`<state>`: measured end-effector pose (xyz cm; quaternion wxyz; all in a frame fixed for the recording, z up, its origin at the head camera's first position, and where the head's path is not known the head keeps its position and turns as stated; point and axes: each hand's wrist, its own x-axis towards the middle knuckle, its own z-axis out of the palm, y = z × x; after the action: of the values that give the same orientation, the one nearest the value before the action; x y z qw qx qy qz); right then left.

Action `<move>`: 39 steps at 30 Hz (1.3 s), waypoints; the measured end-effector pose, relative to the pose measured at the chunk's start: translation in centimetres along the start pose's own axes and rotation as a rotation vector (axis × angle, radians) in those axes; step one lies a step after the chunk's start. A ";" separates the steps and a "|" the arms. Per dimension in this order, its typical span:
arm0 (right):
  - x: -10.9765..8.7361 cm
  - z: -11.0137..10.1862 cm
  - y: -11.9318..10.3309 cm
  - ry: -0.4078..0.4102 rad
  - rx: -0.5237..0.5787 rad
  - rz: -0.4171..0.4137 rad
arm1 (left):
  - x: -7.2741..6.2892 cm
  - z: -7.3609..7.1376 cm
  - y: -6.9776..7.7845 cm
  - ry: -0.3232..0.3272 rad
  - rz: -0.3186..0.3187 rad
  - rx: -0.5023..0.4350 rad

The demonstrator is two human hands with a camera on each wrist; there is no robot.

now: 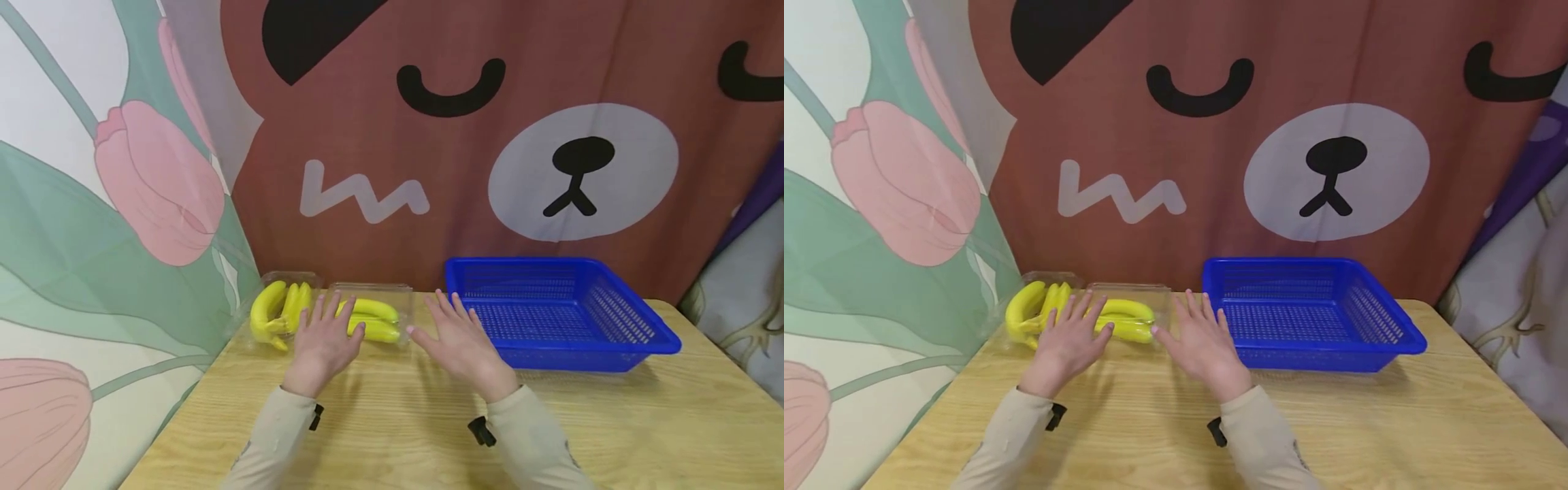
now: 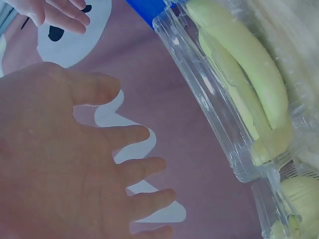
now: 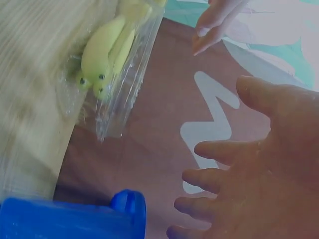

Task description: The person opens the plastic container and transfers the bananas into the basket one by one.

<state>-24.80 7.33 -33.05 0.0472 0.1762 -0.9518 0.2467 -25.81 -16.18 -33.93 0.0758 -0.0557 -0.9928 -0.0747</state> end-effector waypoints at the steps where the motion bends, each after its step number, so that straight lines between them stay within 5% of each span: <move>1: 0.0 0.1 -0.1 -0.002 0.005 -0.001 | 0.0 0.0 -0.1 0.002 -0.001 -0.006; 13: 1.6 3.6 0.0 0.013 0.298 -0.170 | 1.9 1.8 -2.4 0.176 -0.031 -0.161; 21: 2.8 6.2 1.0 0.048 0.428 -0.134 | 3.1 3.8 -5.6 0.143 0.063 -0.394; 28: 3.1 7.0 2.3 -0.045 0.390 -0.120 | 3.7 4.8 -7.4 0.074 0.142 -0.467; 39: 2.2 6.4 2.1 -0.072 0.248 -0.168 | 2.6 3.8 -7.6 0.063 0.205 -0.410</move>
<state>-27.61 5.30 -39.19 0.0114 0.2683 -0.8970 0.3512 -29.81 -22.82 -38.33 0.1009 -0.1681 -0.9432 -0.2683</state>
